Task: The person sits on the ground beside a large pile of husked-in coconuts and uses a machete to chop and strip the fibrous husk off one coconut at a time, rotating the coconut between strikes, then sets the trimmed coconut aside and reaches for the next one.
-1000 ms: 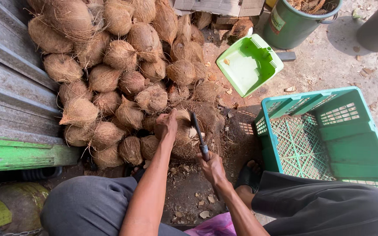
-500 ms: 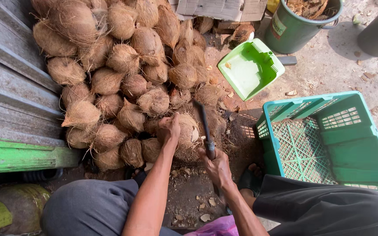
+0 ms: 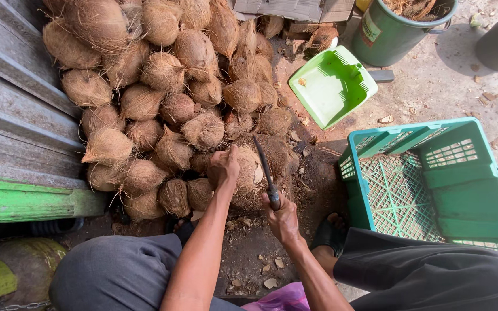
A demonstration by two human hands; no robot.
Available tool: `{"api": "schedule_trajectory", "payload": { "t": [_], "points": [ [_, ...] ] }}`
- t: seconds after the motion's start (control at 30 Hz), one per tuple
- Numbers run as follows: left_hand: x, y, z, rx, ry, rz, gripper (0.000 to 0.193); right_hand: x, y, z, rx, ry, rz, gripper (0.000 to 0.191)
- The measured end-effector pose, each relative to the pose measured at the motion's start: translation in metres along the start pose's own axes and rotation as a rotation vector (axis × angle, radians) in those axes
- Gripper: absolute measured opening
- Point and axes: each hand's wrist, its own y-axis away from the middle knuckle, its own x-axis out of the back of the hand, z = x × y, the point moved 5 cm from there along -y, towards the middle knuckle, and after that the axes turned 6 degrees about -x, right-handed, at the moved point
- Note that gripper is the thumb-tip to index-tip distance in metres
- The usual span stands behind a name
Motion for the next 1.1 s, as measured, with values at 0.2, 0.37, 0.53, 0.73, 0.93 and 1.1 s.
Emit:
{"api": "schedule_trajectory", "payload": {
  "t": [0.2,0.37,0.53,0.73,0.93,1.1],
  "points": [
    [-0.031,-0.034,-0.032,-0.021,0.102,0.010,0.042,0.012,-0.011,0.011,-0.225,-0.163,-0.012,0.043],
    [-0.024,-0.036,-0.016,-0.303,0.144,0.041,0.048,0.017,-0.006,0.003,-0.145,-0.140,-0.062,0.046],
    [-0.006,-0.011,-0.007,-0.083,-0.063,-0.097,0.048,0.005,0.007,0.002,-0.291,-0.224,-0.251,0.039],
    [-0.002,-0.008,-0.001,-0.063,-0.095,-0.074,0.042,0.026,0.008,-0.017,-0.040,-0.563,-0.070,0.041],
    [-0.008,-0.012,0.000,-0.151,-0.030,-0.025,0.050,0.005,0.007,0.003,-0.221,0.030,-0.163,0.047],
    [-0.009,-0.012,-0.004,-0.111,-0.100,-0.026,0.052,0.005,0.007,0.001,-0.063,-0.361,-0.063,0.045]
  ]
}}
